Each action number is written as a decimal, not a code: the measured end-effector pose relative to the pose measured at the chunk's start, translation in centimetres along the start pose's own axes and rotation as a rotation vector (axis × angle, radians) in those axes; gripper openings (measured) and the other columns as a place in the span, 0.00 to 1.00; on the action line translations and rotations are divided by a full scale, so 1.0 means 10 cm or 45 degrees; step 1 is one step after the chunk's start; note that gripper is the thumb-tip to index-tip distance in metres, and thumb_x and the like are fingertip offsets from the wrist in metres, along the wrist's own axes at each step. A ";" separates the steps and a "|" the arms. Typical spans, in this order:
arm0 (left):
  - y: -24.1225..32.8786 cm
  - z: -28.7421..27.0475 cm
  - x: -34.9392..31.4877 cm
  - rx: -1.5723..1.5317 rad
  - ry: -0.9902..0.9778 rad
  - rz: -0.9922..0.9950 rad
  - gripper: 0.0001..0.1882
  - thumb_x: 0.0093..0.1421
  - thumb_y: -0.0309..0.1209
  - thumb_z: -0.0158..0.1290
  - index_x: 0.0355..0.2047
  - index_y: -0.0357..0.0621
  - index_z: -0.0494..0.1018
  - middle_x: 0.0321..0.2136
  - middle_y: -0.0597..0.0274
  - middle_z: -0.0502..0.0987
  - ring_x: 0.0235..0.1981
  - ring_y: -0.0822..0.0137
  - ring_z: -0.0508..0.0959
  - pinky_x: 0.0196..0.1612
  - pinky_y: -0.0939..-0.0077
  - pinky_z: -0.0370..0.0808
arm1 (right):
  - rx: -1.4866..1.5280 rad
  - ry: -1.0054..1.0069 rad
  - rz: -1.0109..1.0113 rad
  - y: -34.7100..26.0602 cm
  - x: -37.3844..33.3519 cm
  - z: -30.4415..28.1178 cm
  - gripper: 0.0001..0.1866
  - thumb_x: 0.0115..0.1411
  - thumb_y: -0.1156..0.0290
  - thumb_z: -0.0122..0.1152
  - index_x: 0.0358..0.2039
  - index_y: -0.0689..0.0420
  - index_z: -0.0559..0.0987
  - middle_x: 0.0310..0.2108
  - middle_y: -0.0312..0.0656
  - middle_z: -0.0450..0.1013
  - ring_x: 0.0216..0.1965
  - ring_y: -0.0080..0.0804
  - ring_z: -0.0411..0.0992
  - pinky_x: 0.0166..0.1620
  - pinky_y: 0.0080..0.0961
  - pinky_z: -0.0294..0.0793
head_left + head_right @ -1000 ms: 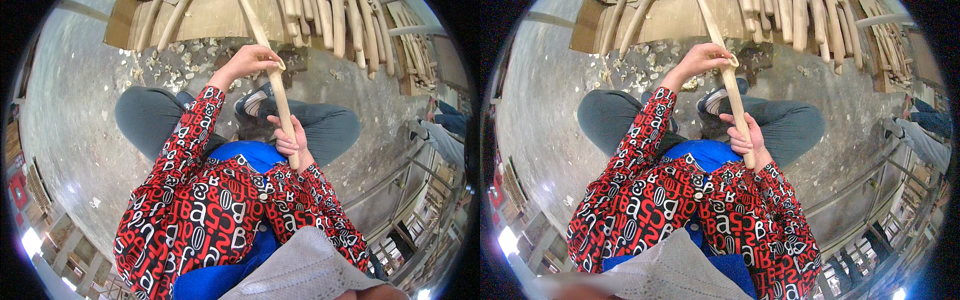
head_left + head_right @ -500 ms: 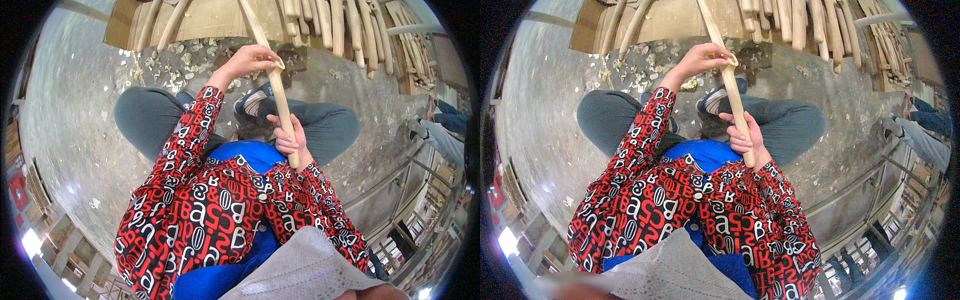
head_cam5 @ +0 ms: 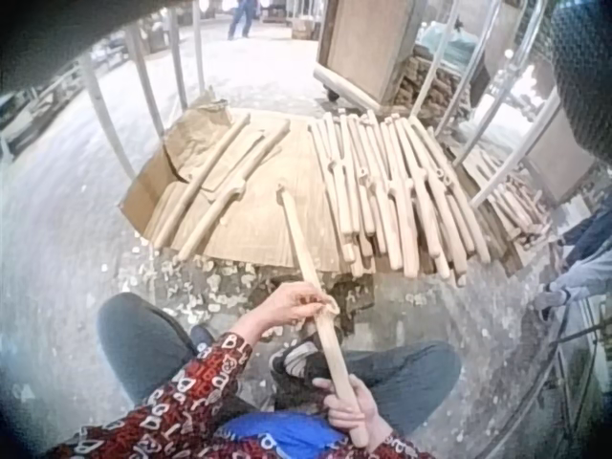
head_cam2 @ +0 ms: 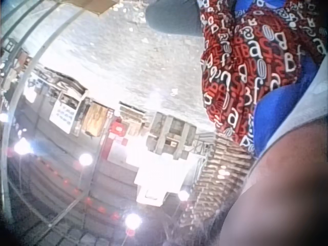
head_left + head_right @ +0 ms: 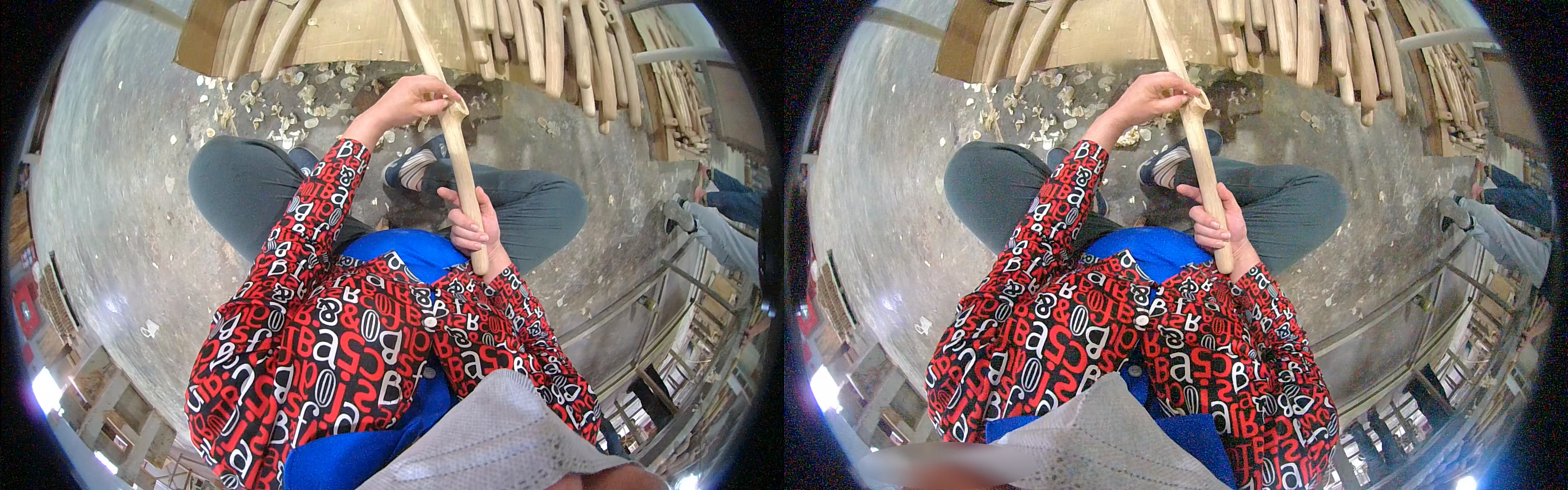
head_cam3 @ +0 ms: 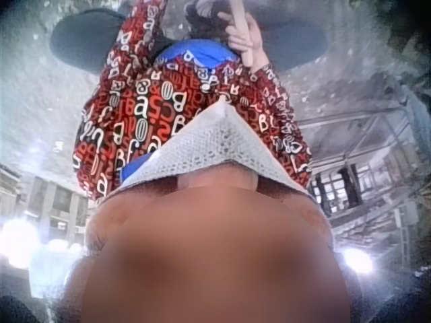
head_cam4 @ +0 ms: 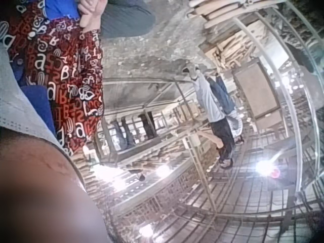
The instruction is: The person sits on the floor and smooths wooden handles by hand, rubbing the surface to remove rough spots. They handle multiple handles one at a time, rotating them and rubbing different sections before placing them aside.
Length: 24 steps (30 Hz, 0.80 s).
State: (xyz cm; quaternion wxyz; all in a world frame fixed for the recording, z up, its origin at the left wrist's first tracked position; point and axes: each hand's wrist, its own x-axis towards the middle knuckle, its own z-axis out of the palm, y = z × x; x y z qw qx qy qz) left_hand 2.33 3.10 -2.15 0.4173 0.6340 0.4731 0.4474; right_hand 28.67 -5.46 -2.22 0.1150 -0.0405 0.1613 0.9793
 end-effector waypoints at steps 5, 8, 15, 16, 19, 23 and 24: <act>0.00 0.01 -0.02 -0.099 0.046 -0.102 0.10 0.56 0.30 0.53 0.38 0.46 0.79 0.31 0.62 0.78 0.35 0.70 0.76 0.39 0.75 0.72 | -0.005 -0.005 0.007 -0.01 0.02 0.02 0.33 0.67 0.49 0.34 0.63 0.61 0.52 0.17 0.38 0.60 0.09 0.20 0.59 0.13 0.20 0.63; -0.01 0.08 -0.03 -0.024 0.157 -0.034 0.10 0.55 0.29 0.52 0.37 0.46 0.79 0.31 0.61 0.78 0.34 0.70 0.76 0.39 0.75 0.72 | -0.021 0.024 0.004 0.00 0.00 0.03 0.33 0.67 0.48 0.33 0.63 0.60 0.52 0.17 0.38 0.60 0.09 0.20 0.59 0.13 0.20 0.63; -0.33 0.04 -0.09 -0.485 0.692 -0.327 0.10 0.58 0.29 0.49 0.39 0.41 0.73 0.25 0.62 0.74 0.27 0.70 0.76 0.32 0.74 0.73 | -0.029 0.040 -0.001 0.03 0.02 0.11 0.33 0.67 0.49 0.32 0.63 0.60 0.54 0.16 0.38 0.60 0.08 0.20 0.58 0.12 0.20 0.62; -0.35 0.01 -0.07 -0.780 0.721 -0.411 0.09 0.58 0.29 0.48 0.37 0.40 0.73 0.24 0.63 0.74 0.26 0.70 0.75 0.31 0.73 0.73 | -0.049 0.060 0.008 0.04 0.01 0.12 0.32 0.66 0.49 0.32 0.62 0.60 0.55 0.16 0.37 0.60 0.08 0.20 0.58 0.11 0.20 0.61; -0.38 -0.01 -0.09 -1.330 0.730 -0.429 0.09 0.61 0.34 0.43 0.27 0.45 0.68 0.19 0.66 0.67 0.22 0.68 0.70 0.27 0.71 0.71 | -0.226 0.180 -0.018 0.00 -0.03 0.20 0.31 0.66 0.49 0.31 0.59 0.60 0.59 0.14 0.36 0.59 0.08 0.20 0.57 0.09 0.19 0.57; -0.20 0.03 -0.12 -1.686 0.759 -0.417 0.13 0.62 0.36 0.40 0.20 0.52 0.58 0.16 0.69 0.60 0.19 0.68 0.63 0.25 0.71 0.65 | -0.653 0.338 -0.146 -0.08 -0.17 0.47 0.23 0.66 0.56 0.40 0.54 0.59 0.64 0.14 0.34 0.59 0.08 0.20 0.58 0.10 0.16 0.59; -0.16 0.02 -0.17 -1.665 0.804 -0.430 0.13 0.61 0.36 0.40 0.20 0.52 0.57 0.15 0.69 0.60 0.19 0.68 0.63 0.24 0.71 0.64 | -0.840 0.445 -0.218 -0.13 -0.15 0.62 0.22 0.65 0.57 0.42 0.53 0.59 0.65 0.14 0.34 0.61 0.09 0.19 0.59 0.10 0.17 0.60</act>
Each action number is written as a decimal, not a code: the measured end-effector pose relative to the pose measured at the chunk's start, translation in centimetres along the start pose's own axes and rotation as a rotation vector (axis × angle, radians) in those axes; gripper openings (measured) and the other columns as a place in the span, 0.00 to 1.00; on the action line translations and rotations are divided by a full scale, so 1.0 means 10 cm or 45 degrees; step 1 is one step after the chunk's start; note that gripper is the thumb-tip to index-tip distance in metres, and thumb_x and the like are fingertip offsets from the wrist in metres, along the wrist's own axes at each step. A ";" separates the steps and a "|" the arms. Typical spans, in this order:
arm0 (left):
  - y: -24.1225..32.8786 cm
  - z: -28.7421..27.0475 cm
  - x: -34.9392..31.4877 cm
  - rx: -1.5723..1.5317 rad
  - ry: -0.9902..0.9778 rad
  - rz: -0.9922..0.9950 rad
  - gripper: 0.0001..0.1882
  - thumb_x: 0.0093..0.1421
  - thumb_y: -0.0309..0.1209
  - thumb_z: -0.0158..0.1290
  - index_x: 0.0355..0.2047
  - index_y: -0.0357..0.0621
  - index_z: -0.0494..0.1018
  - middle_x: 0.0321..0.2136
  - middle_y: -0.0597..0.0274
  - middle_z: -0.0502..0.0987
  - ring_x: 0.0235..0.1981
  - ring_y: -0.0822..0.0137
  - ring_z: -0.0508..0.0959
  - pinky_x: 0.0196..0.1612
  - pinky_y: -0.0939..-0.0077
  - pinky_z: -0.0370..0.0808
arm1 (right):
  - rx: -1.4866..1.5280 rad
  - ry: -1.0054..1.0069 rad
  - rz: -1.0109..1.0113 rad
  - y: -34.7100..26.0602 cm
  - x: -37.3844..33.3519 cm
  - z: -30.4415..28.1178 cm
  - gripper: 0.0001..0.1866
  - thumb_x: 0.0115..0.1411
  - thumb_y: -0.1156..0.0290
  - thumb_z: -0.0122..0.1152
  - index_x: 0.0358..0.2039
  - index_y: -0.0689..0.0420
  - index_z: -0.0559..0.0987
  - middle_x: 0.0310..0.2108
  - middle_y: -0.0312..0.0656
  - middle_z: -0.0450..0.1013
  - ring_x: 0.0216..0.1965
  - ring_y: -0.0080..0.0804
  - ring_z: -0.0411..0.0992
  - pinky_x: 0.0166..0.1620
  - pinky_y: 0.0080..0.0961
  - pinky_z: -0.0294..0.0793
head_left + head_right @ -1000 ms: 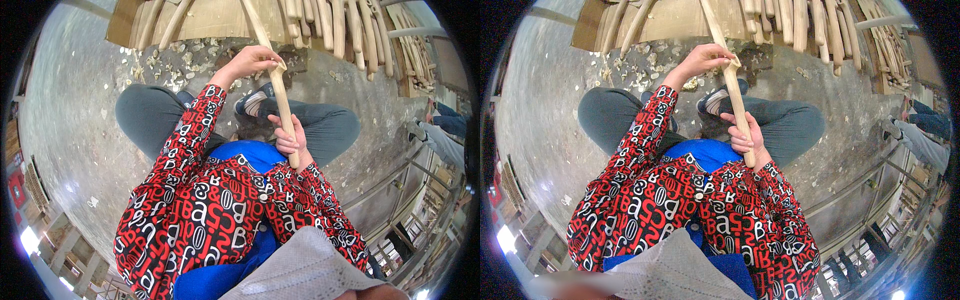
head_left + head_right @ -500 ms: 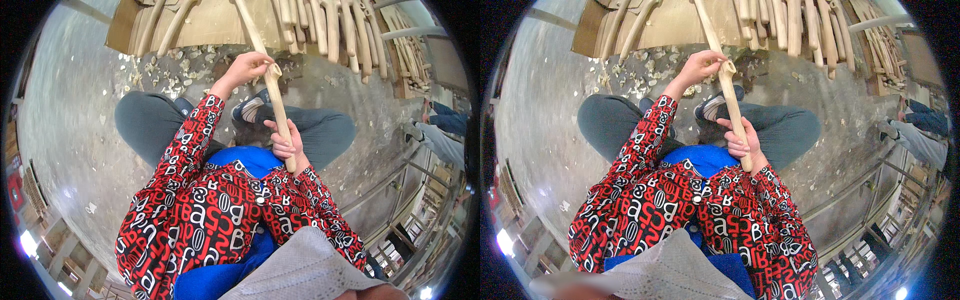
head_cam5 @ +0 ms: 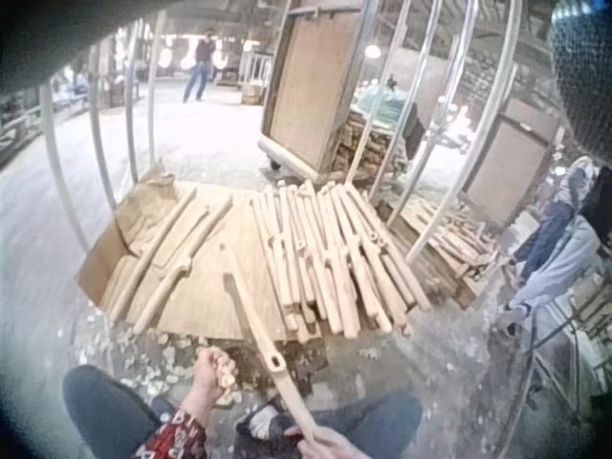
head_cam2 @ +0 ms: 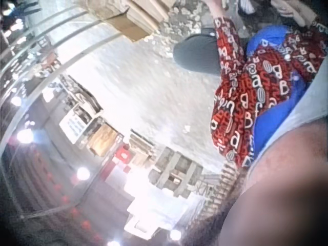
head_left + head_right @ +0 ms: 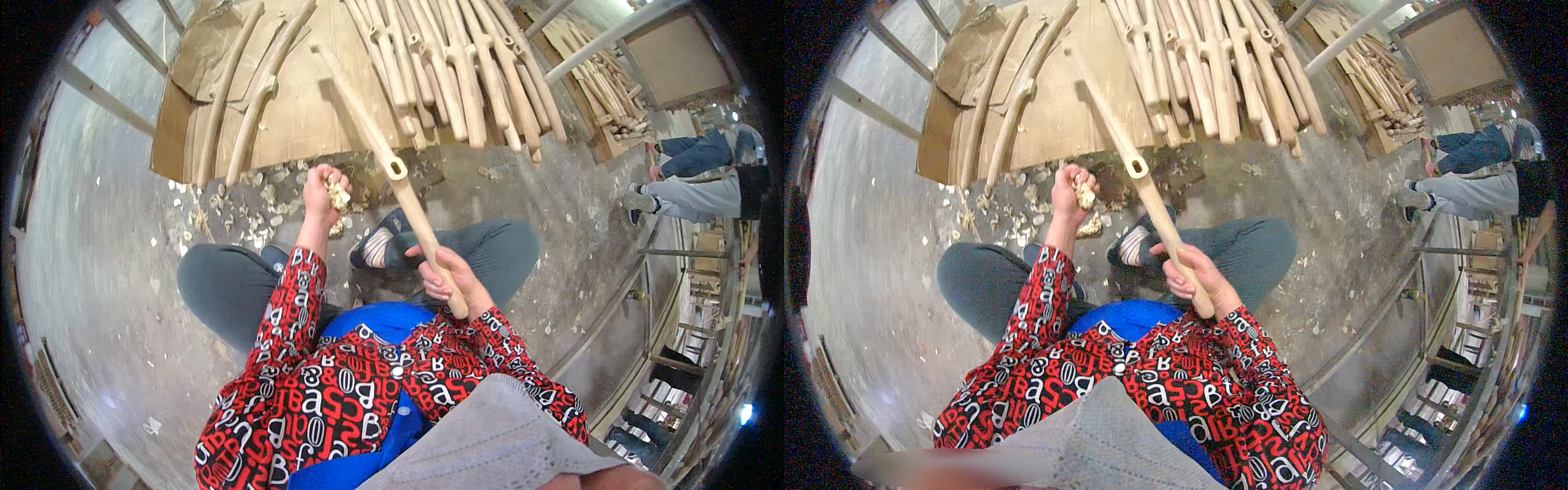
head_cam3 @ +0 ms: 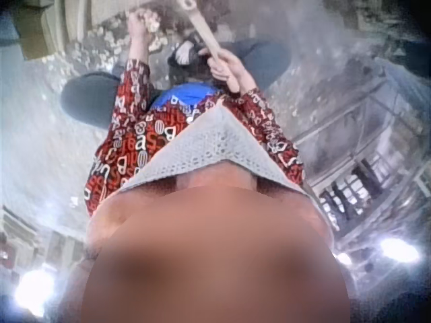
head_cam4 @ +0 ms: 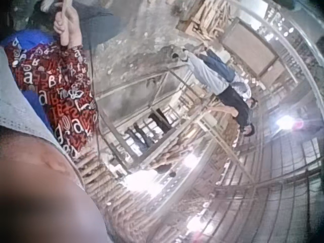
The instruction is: The person sits on the floor and smooths wooden handles by hand, rubbing the surface to remove rough spots. They handle multiple handles one at a time, rotating them and rubbing different sections before placing them aside.
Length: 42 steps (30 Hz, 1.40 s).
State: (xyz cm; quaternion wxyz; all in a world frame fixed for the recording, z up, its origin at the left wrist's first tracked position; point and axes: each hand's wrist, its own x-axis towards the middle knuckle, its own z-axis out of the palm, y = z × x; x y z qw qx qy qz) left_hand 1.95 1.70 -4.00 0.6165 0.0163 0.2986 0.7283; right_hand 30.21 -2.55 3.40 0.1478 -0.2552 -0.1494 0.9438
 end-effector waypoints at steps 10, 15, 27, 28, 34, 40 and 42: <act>0.08 0.14 -0.61 0.244 0.095 0.069 0.04 0.59 0.30 0.52 0.33 0.45 0.70 0.20 0.68 0.68 0.20 0.71 0.72 0.25 0.76 0.74 | -1.739 1.241 -0.872 -2.64 0.20 0.12 0.21 0.57 0.68 0.57 0.50 0.60 0.69 0.27 0.42 0.72 0.25 0.31 0.72 0.26 0.27 0.73; 0.19 0.18 -0.68 -0.319 0.021 0.081 0.14 0.60 0.28 0.49 0.20 0.50 0.58 0.14 0.70 0.60 0.18 0.72 0.67 0.25 0.70 0.72 | -2.508 1.157 -1.371 -3.28 0.62 0.37 0.20 0.55 0.66 0.56 0.48 0.59 0.72 0.40 0.51 0.72 0.40 0.41 0.73 0.44 0.34 0.71; 0.90 0.64 -0.80 -0.296 -0.086 0.371 0.24 0.60 0.23 0.45 0.55 0.54 0.56 0.27 0.68 0.62 0.30 0.72 0.64 0.30 0.76 0.67 | -2.423 -0.076 -0.675 -0.45 3.89 1.18 0.29 0.60 0.52 0.47 0.59 0.50 0.63 0.36 0.56 0.75 0.36 0.49 0.75 0.41 0.43 0.74; 0.94 0.55 -0.83 -0.345 -0.154 0.418 0.25 0.60 0.23 0.44 0.56 0.55 0.55 0.29 0.67 0.65 0.30 0.70 0.65 0.31 0.76 0.68 | -2.480 -0.112 -0.530 -0.23 4.04 1.33 0.29 0.61 0.51 0.46 0.60 0.51 0.62 0.37 0.57 0.75 0.38 0.52 0.73 0.43 0.43 0.72; 1.07 0.34 -0.82 -0.272 0.056 0.339 0.19 0.62 0.27 0.44 0.54 0.47 0.61 0.33 0.60 0.72 0.29 0.69 0.72 0.31 0.77 0.73 | -2.581 -0.046 -0.308 0.07 4.31 1.38 0.23 0.62 0.54 0.42 0.45 0.59 0.75 0.38 0.56 0.75 0.41 0.56 0.72 0.47 0.45 0.70; 0.87 0.15 -0.69 -0.648 -0.030 0.194 0.20 0.65 0.50 0.41 0.44 0.47 0.66 0.28 0.63 0.72 0.29 0.67 0.75 0.37 0.60 0.78 | -2.398 0.497 -0.780 -0.26 3.39 0.41 0.14 0.57 0.62 0.52 0.44 0.49 0.74 0.35 0.54 0.73 0.36 0.54 0.72 0.41 0.44 0.72; 0.88 0.37 -0.71 -0.472 0.257 0.122 0.18 0.63 0.48 0.45 0.42 0.48 0.67 0.29 0.65 0.71 0.30 0.68 0.75 0.38 0.62 0.77 | -2.297 0.530 -0.836 -0.48 2.75 0.05 0.29 0.55 0.66 0.55 0.58 0.48 0.62 0.37 0.60 0.72 0.39 0.57 0.71 0.42 0.47 0.70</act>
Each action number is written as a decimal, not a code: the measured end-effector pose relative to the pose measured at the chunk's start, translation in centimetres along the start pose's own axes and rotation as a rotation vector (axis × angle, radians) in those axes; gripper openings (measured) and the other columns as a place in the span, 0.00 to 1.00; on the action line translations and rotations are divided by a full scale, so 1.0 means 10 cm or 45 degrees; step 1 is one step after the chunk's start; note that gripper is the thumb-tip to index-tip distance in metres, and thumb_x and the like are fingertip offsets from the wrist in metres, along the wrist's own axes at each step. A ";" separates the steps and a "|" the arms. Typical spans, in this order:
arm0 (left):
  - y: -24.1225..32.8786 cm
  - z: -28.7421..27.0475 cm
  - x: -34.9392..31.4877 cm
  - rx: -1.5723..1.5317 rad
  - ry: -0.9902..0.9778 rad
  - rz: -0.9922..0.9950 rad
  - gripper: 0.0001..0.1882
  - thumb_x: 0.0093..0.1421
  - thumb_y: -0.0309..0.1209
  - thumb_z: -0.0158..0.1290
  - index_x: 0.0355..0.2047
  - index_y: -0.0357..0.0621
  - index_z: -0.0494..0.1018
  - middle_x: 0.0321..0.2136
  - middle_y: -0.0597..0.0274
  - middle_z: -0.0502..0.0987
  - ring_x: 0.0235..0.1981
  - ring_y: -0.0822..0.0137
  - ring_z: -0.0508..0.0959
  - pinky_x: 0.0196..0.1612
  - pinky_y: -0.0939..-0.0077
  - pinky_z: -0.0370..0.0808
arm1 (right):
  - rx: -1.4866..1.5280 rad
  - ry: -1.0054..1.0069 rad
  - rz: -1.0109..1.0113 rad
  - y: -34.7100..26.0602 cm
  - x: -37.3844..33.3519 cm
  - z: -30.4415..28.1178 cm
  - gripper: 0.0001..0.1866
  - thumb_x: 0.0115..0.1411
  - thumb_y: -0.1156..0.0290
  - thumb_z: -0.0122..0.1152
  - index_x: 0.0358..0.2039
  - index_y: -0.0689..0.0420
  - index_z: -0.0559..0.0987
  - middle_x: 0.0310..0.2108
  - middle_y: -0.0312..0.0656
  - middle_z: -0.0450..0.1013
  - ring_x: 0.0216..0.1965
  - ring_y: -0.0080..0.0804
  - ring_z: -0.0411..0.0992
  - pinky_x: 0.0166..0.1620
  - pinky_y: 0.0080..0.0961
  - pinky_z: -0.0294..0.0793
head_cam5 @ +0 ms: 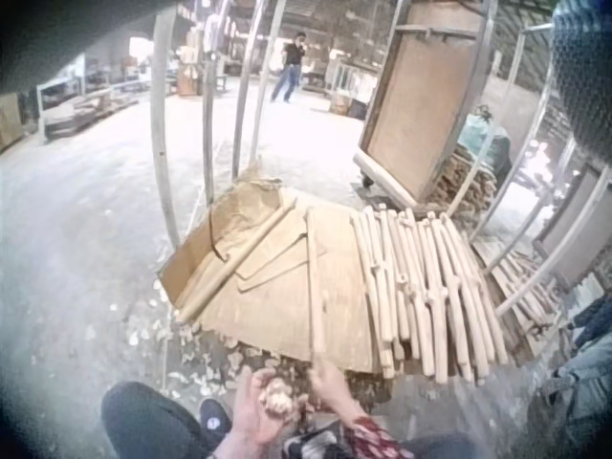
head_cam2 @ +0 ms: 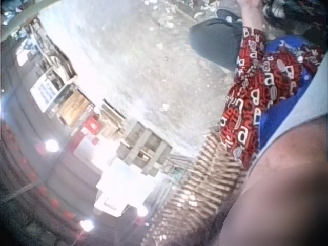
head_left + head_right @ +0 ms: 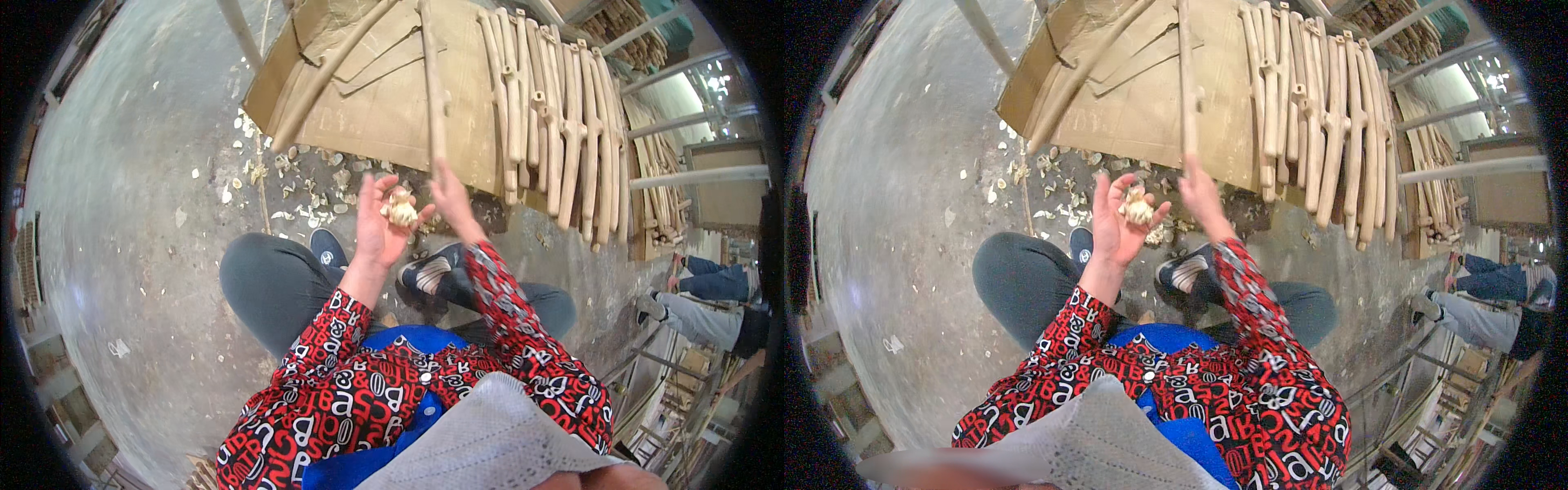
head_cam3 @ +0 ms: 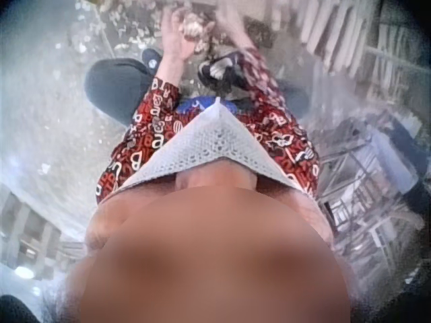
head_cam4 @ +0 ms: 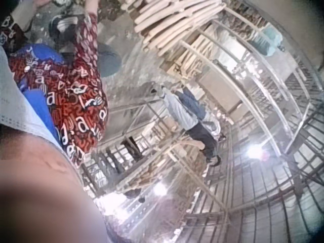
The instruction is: The person sits on the floor and smooths wooden handles by hand, rubbing the surface to remove rough spots. They handle multiple handles one at a time, rotating them and rubbing different sections before placing them aside.
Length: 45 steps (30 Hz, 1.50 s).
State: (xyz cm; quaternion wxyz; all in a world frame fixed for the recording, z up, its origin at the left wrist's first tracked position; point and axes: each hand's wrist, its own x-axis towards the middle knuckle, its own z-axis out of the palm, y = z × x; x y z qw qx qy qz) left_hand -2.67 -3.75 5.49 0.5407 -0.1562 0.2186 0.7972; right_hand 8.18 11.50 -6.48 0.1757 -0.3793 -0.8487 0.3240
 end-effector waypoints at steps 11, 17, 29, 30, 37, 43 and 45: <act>-0.50 -0.25 0.21 0.884 -0.393 0.018 0.06 0.58 0.24 0.43 0.34 0.41 0.70 0.32 0.59 0.75 0.30 0.68 0.75 0.29 0.76 0.74 | 1.795 -0.461 0.892 0.03 -2.05 -0.94 0.23 0.61 0.55 0.51 0.47 0.61 0.68 0.18 0.35 0.64 0.15 0.27 0.65 0.20 0.28 0.67; -0.48 -0.39 0.53 1.571 -0.112 0.492 0.13 0.58 0.39 0.52 0.29 0.39 0.71 0.21 0.62 0.75 0.21 0.71 0.73 0.24 0.76 0.68 | 0.638 -0.010 0.753 -0.16 -2.13 -0.91 0.15 0.57 0.70 0.51 0.44 0.63 0.68 0.21 0.35 0.67 0.18 0.26 0.68 0.21 0.24 0.69; -0.42 -0.18 0.79 2.486 -0.723 1.121 0.11 0.58 0.27 0.47 0.40 0.43 0.76 0.32 0.57 0.80 0.31 0.65 0.78 0.37 0.75 0.73 | 0.323 -0.008 0.675 -0.04 -2.14 -0.86 0.24 0.47 0.67 0.62 0.43 0.61 0.66 0.34 0.53 0.73 0.36 0.51 0.73 0.42 0.41 0.71; -0.47 -0.17 0.74 2.590 -0.893 1.274 0.11 0.59 0.27 0.46 0.39 0.42 0.76 0.32 0.58 0.80 0.29 0.68 0.77 0.36 0.77 0.73 | 0.421 -0.021 0.724 -0.03 -2.14 -0.84 0.24 0.47 0.67 0.62 0.43 0.61 0.66 0.34 0.52 0.73 0.35 0.49 0.74 0.41 0.40 0.71; -0.98 -0.08 0.49 2.338 -0.724 0.787 0.18 0.51 0.43 0.59 0.32 0.40 0.75 0.24 0.54 0.77 0.26 0.55 0.78 0.32 0.67 0.74 | 0.866 -0.273 0.956 -0.14 -2.18 -0.81 0.22 0.48 0.69 0.61 0.40 0.66 0.66 0.30 0.51 0.71 0.34 0.44 0.73 0.40 0.40 0.71; -1.11 -0.21 0.59 2.381 -0.394 0.666 0.17 0.53 0.42 0.58 0.27 0.37 0.73 0.22 0.52 0.76 0.25 0.57 0.78 0.30 0.67 0.73 | 0.394 -0.071 0.607 -0.35 -2.23 -0.78 0.23 0.51 0.67 0.58 0.44 0.65 0.64 0.37 0.60 0.70 0.44 0.57 0.70 0.46 0.41 0.68; -1.19 -0.23 0.61 2.245 -0.393 0.630 0.15 0.54 0.39 0.56 0.26 0.37 0.73 0.22 0.50 0.76 0.25 0.54 0.77 0.29 0.66 0.72 | 0.300 -0.033 0.548 -0.26 -2.27 -0.75 0.22 0.52 0.69 0.58 0.45 0.64 0.64 0.34 0.55 0.71 0.37 0.51 0.72 0.40 0.38 0.71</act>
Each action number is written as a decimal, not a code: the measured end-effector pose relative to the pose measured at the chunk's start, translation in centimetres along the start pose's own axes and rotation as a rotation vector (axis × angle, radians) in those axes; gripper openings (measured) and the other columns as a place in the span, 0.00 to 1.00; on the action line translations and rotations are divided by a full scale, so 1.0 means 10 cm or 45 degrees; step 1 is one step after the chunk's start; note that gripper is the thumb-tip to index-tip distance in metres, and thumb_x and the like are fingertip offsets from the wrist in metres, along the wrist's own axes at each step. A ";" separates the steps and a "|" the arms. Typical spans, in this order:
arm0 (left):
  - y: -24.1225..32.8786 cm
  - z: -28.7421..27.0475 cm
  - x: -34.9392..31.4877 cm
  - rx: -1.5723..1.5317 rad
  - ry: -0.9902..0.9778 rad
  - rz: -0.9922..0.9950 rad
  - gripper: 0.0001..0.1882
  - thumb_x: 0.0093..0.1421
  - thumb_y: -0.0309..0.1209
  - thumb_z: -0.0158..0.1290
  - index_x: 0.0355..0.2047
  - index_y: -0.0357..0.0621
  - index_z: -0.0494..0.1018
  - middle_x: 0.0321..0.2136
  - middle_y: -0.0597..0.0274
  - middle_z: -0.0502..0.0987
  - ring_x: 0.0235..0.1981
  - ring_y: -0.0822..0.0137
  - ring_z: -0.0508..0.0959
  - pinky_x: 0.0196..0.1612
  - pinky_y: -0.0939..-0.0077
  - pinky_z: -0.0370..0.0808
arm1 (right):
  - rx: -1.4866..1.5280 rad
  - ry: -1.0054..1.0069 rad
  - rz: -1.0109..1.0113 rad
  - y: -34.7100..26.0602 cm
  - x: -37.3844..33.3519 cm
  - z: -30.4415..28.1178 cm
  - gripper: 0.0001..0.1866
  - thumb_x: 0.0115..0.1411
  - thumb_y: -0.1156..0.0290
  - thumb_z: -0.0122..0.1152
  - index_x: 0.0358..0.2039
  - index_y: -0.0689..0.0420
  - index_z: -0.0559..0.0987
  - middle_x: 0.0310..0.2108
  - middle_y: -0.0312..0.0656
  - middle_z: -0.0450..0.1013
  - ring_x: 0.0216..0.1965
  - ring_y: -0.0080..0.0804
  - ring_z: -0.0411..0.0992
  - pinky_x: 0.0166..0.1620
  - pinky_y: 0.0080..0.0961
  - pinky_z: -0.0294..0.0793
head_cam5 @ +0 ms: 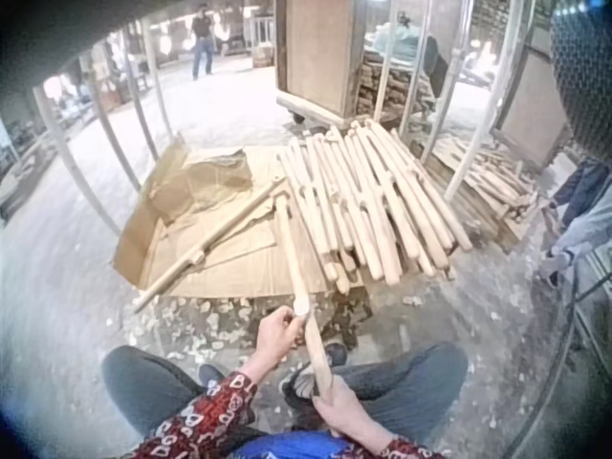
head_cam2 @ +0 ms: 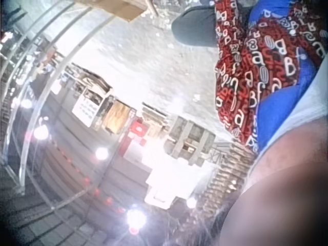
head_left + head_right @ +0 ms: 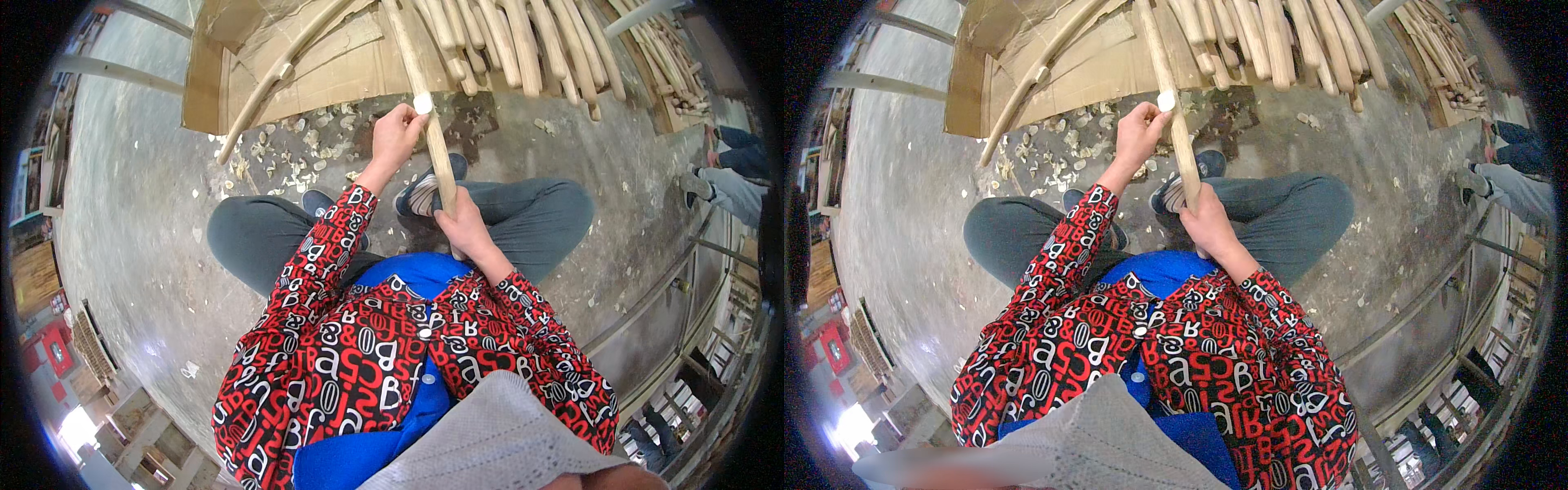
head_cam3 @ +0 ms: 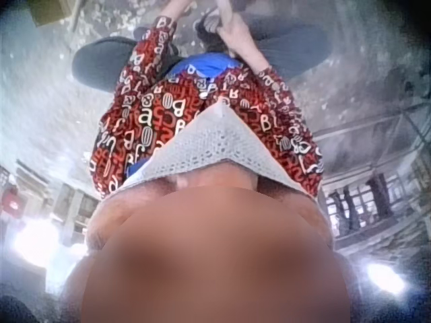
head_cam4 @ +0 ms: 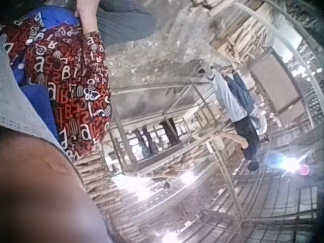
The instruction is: The person sits on the floor and smooths wooden handles by hand, rubbing the surface to remove rough spots. They handle multiple handles one at a time, rotating them and rubbing different sections before placing them aside.
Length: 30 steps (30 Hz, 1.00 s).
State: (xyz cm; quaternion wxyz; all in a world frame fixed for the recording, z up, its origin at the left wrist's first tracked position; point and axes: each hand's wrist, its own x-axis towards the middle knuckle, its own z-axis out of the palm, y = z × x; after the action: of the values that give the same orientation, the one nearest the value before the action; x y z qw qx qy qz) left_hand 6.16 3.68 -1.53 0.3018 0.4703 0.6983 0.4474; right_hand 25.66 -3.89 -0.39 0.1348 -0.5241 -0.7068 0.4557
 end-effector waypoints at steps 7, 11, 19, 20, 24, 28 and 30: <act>-0.72 -0.66 0.42 -0.113 0.569 -0.187 0.05 0.58 0.26 0.49 0.35 0.42 0.70 0.28 0.57 0.78 0.26 0.70 0.76 0.25 0.79 0.73 | 0.929 -0.434 0.299 0.04 0.03 -0.16 0.20 0.54 0.74 0.57 0.46 0.61 0.63 0.25 0.36 0.65 0.17 0.21 0.65 0.19 0.22 0.67; -0.49 -0.82 0.64 -0.886 0.562 -0.070 0.06 0.60 0.24 0.43 0.36 0.42 0.69 0.33 0.57 0.77 0.28 0.72 0.76 0.25 0.80 0.74 | -0.016 -0.082 0.040 0.31 -0.13 -0.36 0.23 0.53 0.69 0.56 0.47 0.64 0.61 0.33 0.59 0.72 0.35 0.59 0.73 0.41 0.41 0.72; -0.17 -0.31 0.50 -0.236 -0.333 -0.235 0.14 0.61 0.36 0.51 0.41 0.39 0.76 0.28 0.64 0.79 0.25 0.75 0.75 0.27 0.80 0.72 | -0.133 0.024 -0.102 0.31 -0.27 -0.19 0.33 0.55 0.70 0.54 0.59 0.62 0.55 0.50 0.62 0.63 0.50 0.59 0.65 0.50 0.43 0.67; -0.16 -0.30 0.49 0.027 -0.352 -0.151 0.19 0.60 0.43 0.52 0.37 0.38 0.78 0.25 0.63 0.78 0.24 0.73 0.75 0.29 0.76 0.72 | -0.143 0.018 -0.092 0.32 -0.27 -0.18 0.33 0.55 0.70 0.55 0.59 0.62 0.55 0.49 0.62 0.64 0.50 0.59 0.65 0.50 0.43 0.68; -0.13 -0.18 0.50 0.245 -0.525 -0.080 0.24 0.55 0.51 0.54 0.34 0.40 0.78 0.23 0.56 0.77 0.26 0.63 0.75 0.33 0.69 0.72 | -0.186 0.033 -0.072 0.33 -0.28 -0.18 0.34 0.55 0.69 0.55 0.59 0.61 0.54 0.49 0.61 0.64 0.48 0.60 0.66 0.49 0.44 0.68; -0.16 -0.08 0.48 0.301 -0.575 0.040 0.21 0.54 0.48 0.54 0.30 0.39 0.77 0.23 0.53 0.76 0.27 0.61 0.76 0.34 0.68 0.72 | -0.216 -0.001 -0.033 0.32 -0.28 -0.18 0.34 0.55 0.69 0.55 0.60 0.62 0.54 0.49 0.62 0.64 0.47 0.60 0.67 0.49 0.45 0.69; -0.22 -0.05 0.46 0.263 -0.486 0.062 0.20 0.54 0.47 0.55 0.30 0.39 0.76 0.24 0.52 0.76 0.27 0.61 0.75 0.35 0.68 0.72 | -0.200 -0.025 -0.034 0.34 -0.27 -0.18 0.34 0.55 0.69 0.55 0.60 0.62 0.54 0.49 0.62 0.64 0.47 0.60 0.67 0.48 0.45 0.69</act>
State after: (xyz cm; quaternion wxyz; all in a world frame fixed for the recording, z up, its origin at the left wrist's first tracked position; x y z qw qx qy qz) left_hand 3.14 7.45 -3.33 0.3678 0.5917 0.6590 0.2835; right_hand 30.07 -5.21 -1.31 0.0924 -0.5191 -0.7485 0.4022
